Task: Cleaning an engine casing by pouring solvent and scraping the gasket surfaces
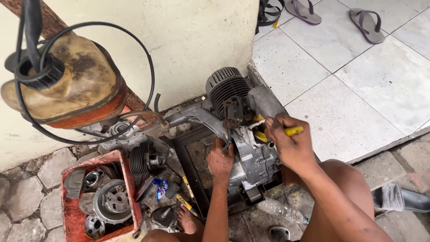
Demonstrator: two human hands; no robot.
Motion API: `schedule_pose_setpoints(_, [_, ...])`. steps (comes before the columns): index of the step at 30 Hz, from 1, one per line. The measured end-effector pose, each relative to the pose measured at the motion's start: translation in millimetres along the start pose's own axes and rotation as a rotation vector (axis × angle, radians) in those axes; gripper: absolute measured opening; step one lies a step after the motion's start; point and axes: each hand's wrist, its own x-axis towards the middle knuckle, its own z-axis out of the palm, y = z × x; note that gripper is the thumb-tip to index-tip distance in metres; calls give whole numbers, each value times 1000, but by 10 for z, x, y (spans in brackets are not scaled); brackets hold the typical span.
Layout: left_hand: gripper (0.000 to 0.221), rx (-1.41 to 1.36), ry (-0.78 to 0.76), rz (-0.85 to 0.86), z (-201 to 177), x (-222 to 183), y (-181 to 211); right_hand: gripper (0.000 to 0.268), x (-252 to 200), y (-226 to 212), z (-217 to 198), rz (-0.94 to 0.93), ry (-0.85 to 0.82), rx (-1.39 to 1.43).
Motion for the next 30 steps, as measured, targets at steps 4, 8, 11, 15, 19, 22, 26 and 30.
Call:
schedule_pose_setpoints(4, [27,-15,-17,-6,82,26,11,39,182,280,71,92,-47,135])
schedule_pose_setpoints(8, [30,-34,70,21,41,56,45,39,6,-92,-30,65,-154,-19])
schedule_pose_setpoints(11, [30,-28,102,31,6,95,183,41,-3,117,-62,79,-71,4])
schedule_pose_setpoints(15, [34,-28,100,34,-69,4,175,36,-140,234,-23,105,-115,-78])
schedule_pose_setpoints(19, [31,2,136,27,-50,-59,136,37,-355,83,-85,123,-126,-56])
schedule_pose_setpoints(22, [30,-11,161,71,96,57,87,37,-188,387,-99,79,-96,-18])
schedule_pose_setpoints(26, [32,4,194,84,58,-29,27,37,-335,131,-131,66,-149,-99])
schedule_pose_setpoints(30, [26,29,173,92,183,83,-107,46,-439,91,-110,55,50,-38])
